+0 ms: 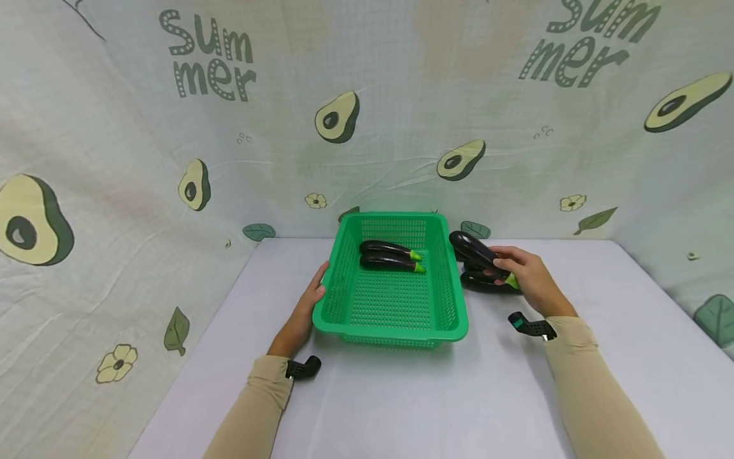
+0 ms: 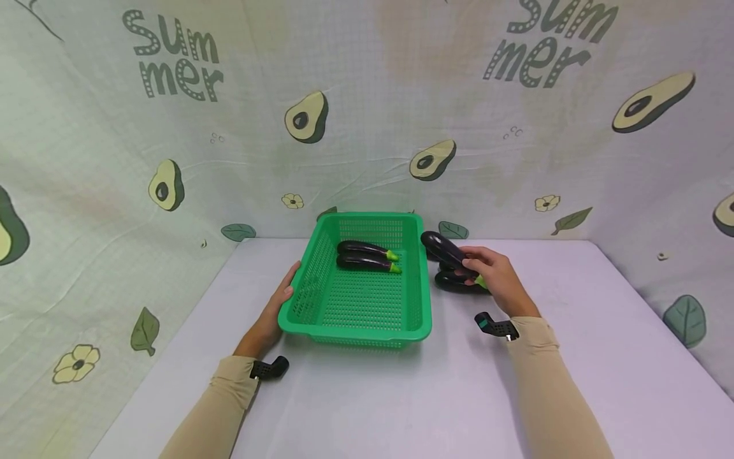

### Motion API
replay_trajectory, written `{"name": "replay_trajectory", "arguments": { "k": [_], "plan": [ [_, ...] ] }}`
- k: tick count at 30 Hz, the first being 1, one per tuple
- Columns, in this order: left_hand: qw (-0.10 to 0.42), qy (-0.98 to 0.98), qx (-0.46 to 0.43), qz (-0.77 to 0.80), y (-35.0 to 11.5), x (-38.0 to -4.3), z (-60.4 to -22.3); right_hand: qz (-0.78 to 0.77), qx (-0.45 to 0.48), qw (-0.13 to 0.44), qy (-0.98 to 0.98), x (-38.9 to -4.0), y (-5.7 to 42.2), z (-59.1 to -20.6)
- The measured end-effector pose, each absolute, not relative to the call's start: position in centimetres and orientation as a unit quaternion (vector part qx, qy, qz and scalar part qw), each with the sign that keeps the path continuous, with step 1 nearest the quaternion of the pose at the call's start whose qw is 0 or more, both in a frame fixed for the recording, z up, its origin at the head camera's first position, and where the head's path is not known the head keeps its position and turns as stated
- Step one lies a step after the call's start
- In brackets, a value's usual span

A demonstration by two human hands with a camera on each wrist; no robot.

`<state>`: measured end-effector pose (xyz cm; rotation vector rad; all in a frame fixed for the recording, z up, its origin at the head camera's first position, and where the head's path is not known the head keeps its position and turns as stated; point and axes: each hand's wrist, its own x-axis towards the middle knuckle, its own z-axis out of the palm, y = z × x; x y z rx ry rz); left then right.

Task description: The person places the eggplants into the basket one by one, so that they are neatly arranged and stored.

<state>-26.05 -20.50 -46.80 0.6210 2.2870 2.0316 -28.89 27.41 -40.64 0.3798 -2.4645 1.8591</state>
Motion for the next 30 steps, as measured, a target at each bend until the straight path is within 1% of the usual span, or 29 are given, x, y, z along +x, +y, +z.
{"name": "replay_trajectory", "arguments": {
  "k": [22,30],
  "plan": [
    [0.006,0.732,0.202,0.650,-20.5,-26.0,-46.8,0.619,0.153,0.003,-0.770,-29.4,24.3,-39.7],
    [0.004,0.738,0.198,0.646,-20.5,-26.0,-46.7,0.596,0.168,-0.005,-0.785,-29.0,23.6,-38.7]
  ]
}}
